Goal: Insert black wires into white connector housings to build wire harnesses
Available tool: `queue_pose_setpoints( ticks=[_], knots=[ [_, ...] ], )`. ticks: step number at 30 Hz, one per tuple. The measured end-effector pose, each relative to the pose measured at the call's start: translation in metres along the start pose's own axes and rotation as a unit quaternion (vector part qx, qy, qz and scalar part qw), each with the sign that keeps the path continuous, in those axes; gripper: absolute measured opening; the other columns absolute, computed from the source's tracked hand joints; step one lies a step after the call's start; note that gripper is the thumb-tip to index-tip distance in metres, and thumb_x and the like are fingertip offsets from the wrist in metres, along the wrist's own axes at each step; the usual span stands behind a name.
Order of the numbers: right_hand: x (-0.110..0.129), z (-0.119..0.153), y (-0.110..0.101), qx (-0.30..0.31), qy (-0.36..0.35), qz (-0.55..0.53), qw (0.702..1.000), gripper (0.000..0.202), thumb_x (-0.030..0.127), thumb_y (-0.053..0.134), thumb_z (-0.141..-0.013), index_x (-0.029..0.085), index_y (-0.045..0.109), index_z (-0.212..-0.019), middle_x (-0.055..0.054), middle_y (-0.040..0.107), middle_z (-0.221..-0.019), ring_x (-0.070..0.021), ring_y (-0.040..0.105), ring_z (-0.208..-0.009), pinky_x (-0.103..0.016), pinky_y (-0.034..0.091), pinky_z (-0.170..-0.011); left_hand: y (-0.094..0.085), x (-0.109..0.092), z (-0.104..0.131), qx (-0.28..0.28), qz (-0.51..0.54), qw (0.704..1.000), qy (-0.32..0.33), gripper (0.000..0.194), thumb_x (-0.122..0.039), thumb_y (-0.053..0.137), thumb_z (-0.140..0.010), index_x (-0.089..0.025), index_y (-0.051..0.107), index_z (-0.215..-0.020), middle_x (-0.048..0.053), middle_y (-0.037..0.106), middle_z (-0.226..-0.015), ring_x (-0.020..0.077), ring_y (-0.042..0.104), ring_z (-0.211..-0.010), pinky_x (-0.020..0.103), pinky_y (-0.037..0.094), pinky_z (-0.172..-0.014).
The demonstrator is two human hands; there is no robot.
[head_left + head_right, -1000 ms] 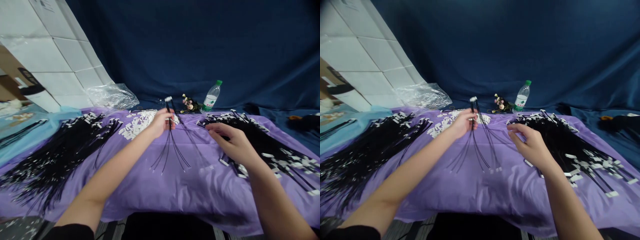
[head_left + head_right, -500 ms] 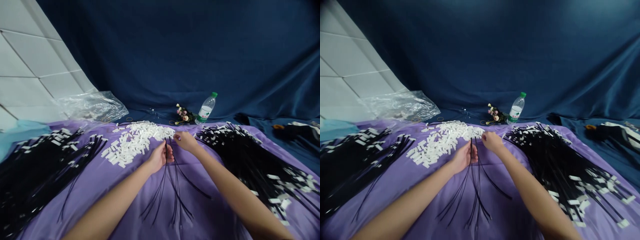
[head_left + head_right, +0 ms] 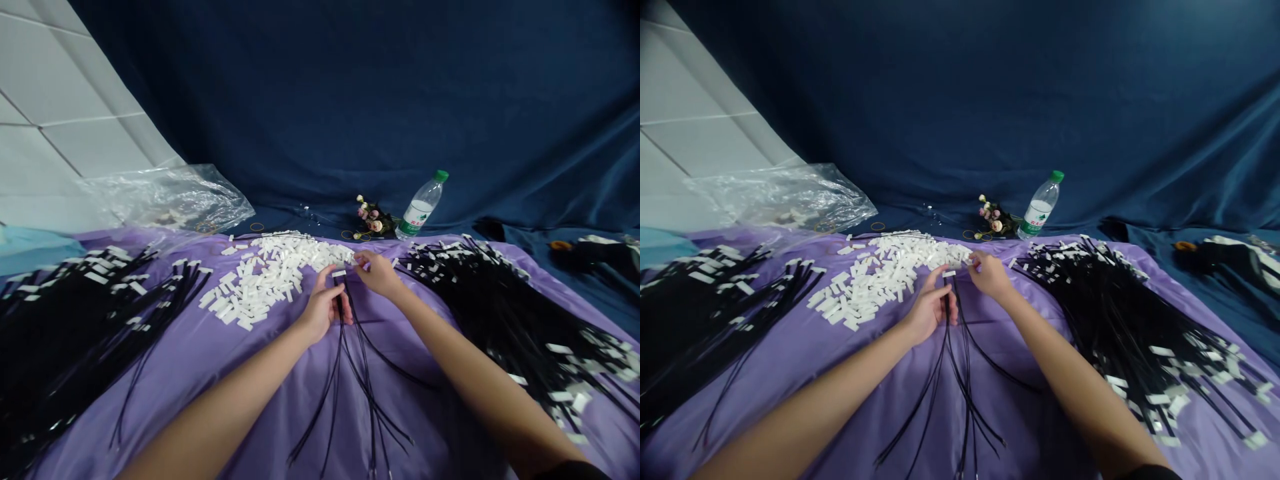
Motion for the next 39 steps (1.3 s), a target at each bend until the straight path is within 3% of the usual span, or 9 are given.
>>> queue_pose_setpoints(
  ticks=[2,4,7,11,17,19,23,35,39],
  knots=[
    [0.000,0.015,-0.004,0.015,-0.009,-0.053,0.998,0.023,0.021,0.055,-0.081,0.016,0.063,-0.102,-0.006,0.064,-0.089,-0.0168,0.060,-0.078,-0.029,0.046,-0.076,0.003,0.000,0.002,0.009,-0.009,1.000,-0.007,0.047,-0.039,0.059,-0.079,-0.027,0.045,-0.123,-0.006,0.052,-0.056,0.0145,0.052,-0.042,0.026,0.044,-0.039],
    [0.000,0.032,-0.005,0.043,-0.010,-0.113,0.993,0.023,0.029,0.055,-0.082,0.017,0.062,-0.101,-0.004,0.062,-0.086,-0.0146,0.058,-0.070,-0.027,0.048,-0.066,0.004,0.000,0.002,0.011,-0.019,1.000,-0.006,0.028,-0.037,0.064,-0.076,-0.020,0.057,-0.097,-0.004,0.052,-0.058,0.0128,0.052,-0.044,0.026,0.046,-0.041],
    [-0.002,0.057,-0.004,0.079,0.004,-0.198,0.977,0.029,0.040,0.055,-0.082,0.019,0.056,-0.101,-0.003,0.058,-0.086,-0.0119,0.055,-0.060,-0.024,0.047,-0.052,0.009,0.006,0.001,0.040,-0.040,0.998,-0.027,0.015,-0.025,0.067,-0.070,-0.015,0.057,-0.074,-0.001,0.055,-0.061,0.0117,0.055,-0.048,0.026,0.049,-0.046],
    [-0.002,0.077,-0.001,0.111,0.015,-0.278,0.954,0.028,0.041,0.059,-0.080,0.020,0.052,-0.096,-0.001,0.057,-0.087,-0.0103,0.056,-0.062,-0.022,0.046,-0.051,0.015,0.016,0.002,0.099,-0.068,0.989,-0.082,0.010,-0.018,0.057,-0.067,-0.015,0.059,-0.077,0.000,0.054,-0.056,0.0141,0.055,-0.045,0.029,0.049,-0.044],
    [-0.001,0.089,0.011,0.148,0.040,-0.338,0.929,0.031,0.041,0.068,-0.076,0.018,0.049,-0.082,0.002,0.057,-0.068,-0.0091,0.056,-0.055,-0.020,0.043,-0.050,0.022,0.024,0.002,0.154,-0.123,0.974,-0.112,0.017,-0.018,0.048,-0.067,-0.014,0.057,-0.080,-0.001,0.049,-0.061,0.0095,0.049,-0.042,0.026,0.049,-0.042],
    [-0.002,0.092,0.014,0.149,0.050,-0.362,0.919,0.033,0.042,0.069,-0.075,0.018,0.049,-0.082,0.002,0.058,-0.067,-0.0092,0.055,-0.054,-0.020,0.042,-0.049,0.025,0.023,0.002,0.153,-0.144,0.972,-0.102,0.014,-0.026,0.047,-0.075,-0.015,0.054,-0.081,-0.003,0.045,-0.059,0.0084,0.044,-0.039,0.024,0.045,-0.037],
    [-0.005,0.095,0.017,0.138,0.060,-0.388,0.909,0.033,0.043,0.072,-0.074,0.017,0.052,-0.081,0.002,0.058,-0.065,-0.0093,0.053,-0.053,-0.020,0.042,-0.046,0.031,0.023,0.004,0.159,-0.209,0.961,-0.087,0.028,-0.045,0.051,-0.084,-0.017,0.050,-0.083,-0.004,0.044,-0.060,0.0078,0.045,-0.039,0.020,0.040,-0.035],
    [-0.008,0.098,0.015,0.147,0.085,-0.414,0.894,0.033,0.037,0.077,-0.069,0.016,0.056,-0.082,0.002,0.059,-0.065,-0.0068,0.051,-0.051,-0.018,0.042,-0.046,0.033,0.025,0.010,0.163,-0.189,0.958,-0.143,0.031,-0.044,0.065,-0.076,-0.017,0.053,-0.081,-0.003,0.051,-0.059,0.0084,0.049,-0.042,0.021,0.042,-0.039],
    [-0.002,0.111,0.021,0.220,0.083,-0.356,0.904,0.029,0.035,0.072,-0.073,0.017,0.059,-0.091,0.001,0.061,-0.072,-0.0081,0.055,-0.054,-0.018,0.043,-0.046,0.028,0.026,0.007,0.140,-0.160,0.965,-0.152,0.033,-0.046,0.065,-0.076,-0.016,0.053,-0.081,-0.003,0.050,-0.060,0.0082,0.048,-0.042,0.021,0.044,-0.039]
  ],
)
Point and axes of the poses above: each hand's wrist, its own z-axis away from the middle knuckle, its own y-axis out of the palm, x = y × z, the point moved 10 cm from there along -z, towards the middle knuckle
